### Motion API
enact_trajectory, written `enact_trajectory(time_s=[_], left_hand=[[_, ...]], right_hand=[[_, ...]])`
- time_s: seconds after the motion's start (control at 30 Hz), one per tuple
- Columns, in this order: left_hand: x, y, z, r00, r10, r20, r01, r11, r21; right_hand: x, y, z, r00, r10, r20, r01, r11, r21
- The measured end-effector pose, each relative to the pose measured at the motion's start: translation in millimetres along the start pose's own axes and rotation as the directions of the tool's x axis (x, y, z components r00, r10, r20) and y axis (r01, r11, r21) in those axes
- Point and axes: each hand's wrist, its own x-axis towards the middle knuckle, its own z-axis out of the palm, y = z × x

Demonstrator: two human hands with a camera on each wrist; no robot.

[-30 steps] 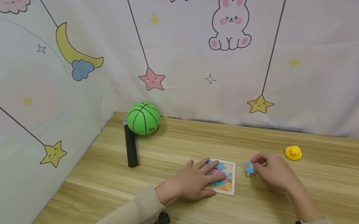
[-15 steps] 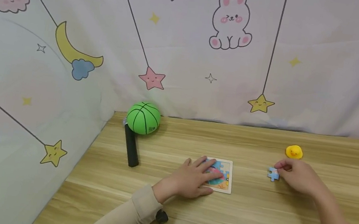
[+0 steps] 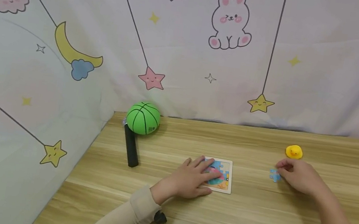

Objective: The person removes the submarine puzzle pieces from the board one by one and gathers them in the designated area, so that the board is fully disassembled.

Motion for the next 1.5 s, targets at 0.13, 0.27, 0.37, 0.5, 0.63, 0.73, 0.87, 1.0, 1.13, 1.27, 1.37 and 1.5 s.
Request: enact_trajectory(time_s=[0.13, 0.27, 0.37, 0.5, 0.63, 0.73, 0.87, 1.0, 1.13, 1.27, 1.37, 1.5], left_hand=[[-2.4, -2.9, 1.5, 1.0, -0.025, -0.013, 0.025, 0.999, -0.023], [-5.2, -6.7, 3.3, 0.999, -0.049, -0.017, 0.048, 0.998, -0.049], [-7.0, -8.6, 3.6, 0.998, -0.055, -0.013, 0.054, 0.997, -0.055], [-8.7, -9.4, 3.6, 0.998, -0.055, -0.013, 0.054, 0.997, -0.051], [-9.1, -9.5, 4.3, 0.999, -0.052, -0.012, 0.051, 0.998, -0.047], [-8.6, -9.7, 5.5, 0.999, -0.049, -0.006, 0.049, 0.998, -0.04], [-7.6, -9.8, 7.1, 0.999, -0.05, 0.003, 0.05, 0.998, -0.032], [-7.3, -10.0, 7.2, 0.999, -0.047, 0.003, 0.047, 0.998, -0.029], [-7.6, -10.3, 6.2, 0.999, -0.044, 0.002, 0.044, 0.999, -0.025], [-7.9, -10.5, 5.8, 0.999, -0.044, 0.004, 0.045, 0.999, -0.023], [-7.5, -10.6, 5.9, 0.999, -0.045, 0.002, 0.045, 0.999, -0.027], [-6.9, -10.6, 6.9, 0.999, -0.043, -0.004, 0.043, 0.998, -0.037]], right_hand=[[1.8, -9.5, 2.2, 1.0, -0.011, -0.024, 0.011, 1.0, -0.007], [6.0, -26.4, 7.1, 1.0, -0.01, -0.011, 0.01, 1.0, 0.02], [10.5, -41.5, 13.4, 1.0, -0.001, 0.01, 0.0, 0.999, 0.052], [17.9, -62.0, 25.2, 1.0, -0.003, 0.023, 0.001, 0.997, 0.071], [25.1, -80.3, 38.8, 0.999, -0.035, 0.032, 0.032, 0.996, 0.08], [31.1, -90.2, 48.9, 0.997, -0.063, 0.041, 0.059, 0.995, 0.086], [38.7, -98.7, 60.5, 0.994, -0.085, 0.067, 0.079, 0.992, 0.095], [44.0, -105.7, 68.8, 0.991, -0.111, 0.08, 0.104, 0.99, 0.093], [46.9, -113.1, 72.6, 0.988, -0.13, 0.078, 0.123, 0.988, 0.096], [48.6, -119.0, 75.3, 0.987, -0.131, 0.092, 0.122, 0.987, 0.1], [50.1, -122.0, 77.5, 0.988, -0.116, 0.104, 0.107, 0.99, 0.092], [51.5, -124.9, 79.4, 0.989, -0.095, 0.113, 0.087, 0.993, 0.074]])
